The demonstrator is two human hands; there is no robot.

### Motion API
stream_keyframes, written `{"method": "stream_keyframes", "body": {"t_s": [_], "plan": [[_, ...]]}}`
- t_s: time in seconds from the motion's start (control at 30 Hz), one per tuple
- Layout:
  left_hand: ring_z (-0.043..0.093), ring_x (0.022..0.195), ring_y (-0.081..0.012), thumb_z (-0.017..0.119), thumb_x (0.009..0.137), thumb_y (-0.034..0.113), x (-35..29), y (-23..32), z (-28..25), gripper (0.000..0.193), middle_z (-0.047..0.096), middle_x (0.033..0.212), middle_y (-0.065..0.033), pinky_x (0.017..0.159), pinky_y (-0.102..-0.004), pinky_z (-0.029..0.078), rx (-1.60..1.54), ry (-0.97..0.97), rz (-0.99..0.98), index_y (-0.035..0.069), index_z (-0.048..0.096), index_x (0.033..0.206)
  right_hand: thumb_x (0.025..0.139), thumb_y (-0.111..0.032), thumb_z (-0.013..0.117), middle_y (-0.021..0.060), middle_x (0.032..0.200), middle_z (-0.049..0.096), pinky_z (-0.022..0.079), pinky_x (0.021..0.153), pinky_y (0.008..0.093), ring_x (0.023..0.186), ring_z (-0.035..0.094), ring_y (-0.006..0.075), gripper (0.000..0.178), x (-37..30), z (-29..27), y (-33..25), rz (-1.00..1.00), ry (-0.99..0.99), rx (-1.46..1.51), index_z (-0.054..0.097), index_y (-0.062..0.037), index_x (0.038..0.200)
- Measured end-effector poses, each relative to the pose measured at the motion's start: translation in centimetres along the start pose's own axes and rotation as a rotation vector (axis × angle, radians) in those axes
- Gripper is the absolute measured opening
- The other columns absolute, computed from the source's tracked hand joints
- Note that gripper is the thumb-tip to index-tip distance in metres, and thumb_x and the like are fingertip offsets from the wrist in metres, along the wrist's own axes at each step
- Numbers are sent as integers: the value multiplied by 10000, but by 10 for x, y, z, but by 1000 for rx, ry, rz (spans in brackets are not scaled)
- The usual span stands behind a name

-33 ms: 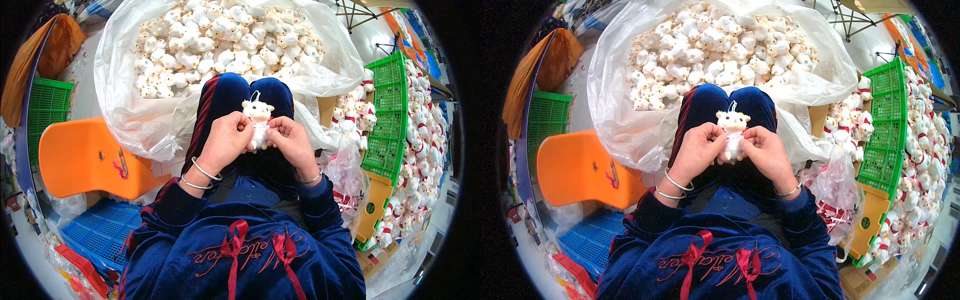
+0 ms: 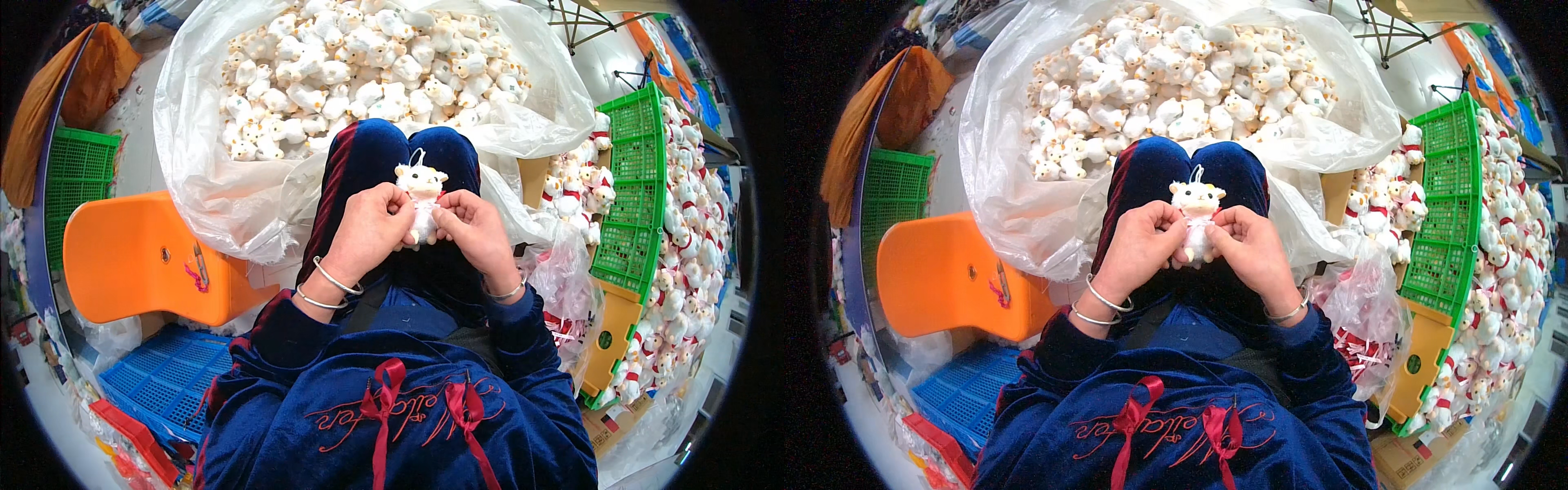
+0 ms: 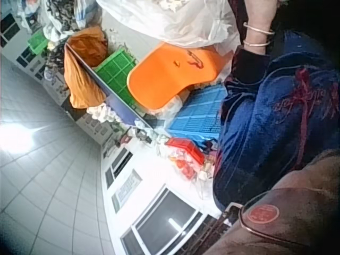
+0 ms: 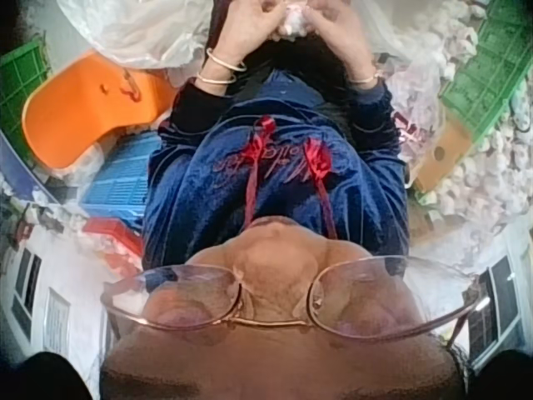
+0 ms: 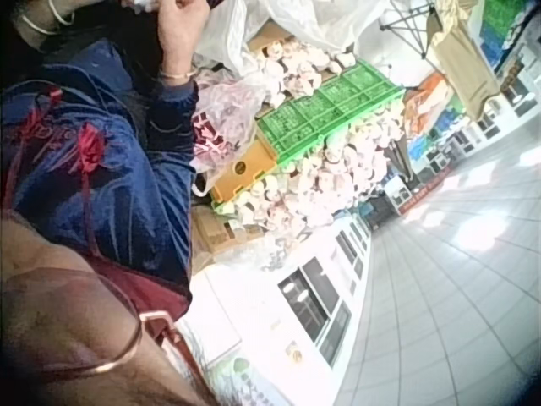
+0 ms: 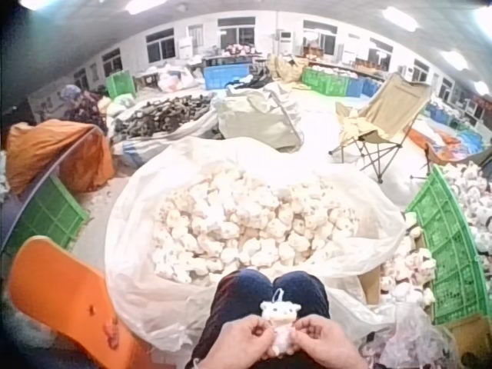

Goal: The person ties red ribbons around the necks of small white plush toys. They pick up each toy, wrap the ribbon, and tie a bow, then place the finished toy into a green crate. The process is repeated for multiple toys.

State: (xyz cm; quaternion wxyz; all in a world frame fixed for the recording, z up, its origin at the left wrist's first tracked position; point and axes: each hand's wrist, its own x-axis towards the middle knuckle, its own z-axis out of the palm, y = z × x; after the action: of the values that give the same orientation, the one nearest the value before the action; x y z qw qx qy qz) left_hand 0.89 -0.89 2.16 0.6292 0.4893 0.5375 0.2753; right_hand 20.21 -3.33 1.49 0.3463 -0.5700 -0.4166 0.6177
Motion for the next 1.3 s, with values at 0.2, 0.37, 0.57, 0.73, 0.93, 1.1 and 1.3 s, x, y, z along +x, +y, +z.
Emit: {"method": "stream_keyframes", "body": {"t_s": [0.2, 0.37, 0.57, 0.73, 0.93, 1.1, 1.3], "plan": [[639, 557, -86, 629, 989, 161, 6, -4, 0, 187, 683, 721, -54, 471, -228, 486, 80, 17, 26, -16, 644, 931, 1008, -95, 602, 36, 819, 657, 503, 617, 246, 687, 615, 83, 119, 1, 10, 9, -117, 61, -34, 611, 16, 966], [609, 558, -65, 605, 1010, 158, 6, -15, 6, 172, 663, 734, -31, 477, -214, 470, -87, 33, 76, 10, 645, 932, 1022, -108, 579, 32, 787, 647, 481, 597, 247, 679, 597, 72, 139, 3, 10, 12, -169, 117, -148, 604, 16, 965], [582, 554, -43, 602, 1019, 158, 3, -17, 11, 165, 643, 729, -7, 486, -202, 462, -180, 38, 91, 19, 645, 941, 1006, -121, 599, 74, 749, 665, 482, 589, 275, 675, 618, 92, 152, 3, 10, 13, -189, 186, -199, 619, 20, 954], [591, 550, -46, 615, 1013, 163, 2, -12, 8, 176, 650, 731, -9, 473, -208, 466, -111, 53, 114, 14, 650, 926, 975, -136, 635, 127, 710, 674, 483, 554, 318, 622, 645, 138, 163, 1, 8, -9, -191, 193, -372, 635, 25, 946], [625, 544, -64, 617, 1001, 140, 2, -2, 6, 182, 673, 709, -40, 451, -229, 477, 17, 70, 71, -13, 645, 907, 996, -120, 607, 88, 672, 650, 452, 456, 307, 479, 589, 136, 148, 4, 14, -19, -69, 166, -299, 609, 14, 931], [654, 552, -96, 633, 977, 129, 0, -3, 7, 185, 677, 670, -77, 488, -261, 502, 0, 86, 96, -29, 646, 882, 1011, -106, 583, 81, 680, 639, 449, 442, 288, 479, 580, 105, 133, 3, 17, -15, -35, 146, -216, 574, 13, 952], [654, 560, -93, 651, 970, 115, -1, -9, 11, 172, 685, 693, -72, 494, -252, 511, 17, 92, 145, -33, 650, 884, 975, -86, 629, 81, 744, 661, 430, 414, 269, 482, 583, 96, 119, -2, 16, -25, 40, 97, -210, 577, 20, 989]]}}
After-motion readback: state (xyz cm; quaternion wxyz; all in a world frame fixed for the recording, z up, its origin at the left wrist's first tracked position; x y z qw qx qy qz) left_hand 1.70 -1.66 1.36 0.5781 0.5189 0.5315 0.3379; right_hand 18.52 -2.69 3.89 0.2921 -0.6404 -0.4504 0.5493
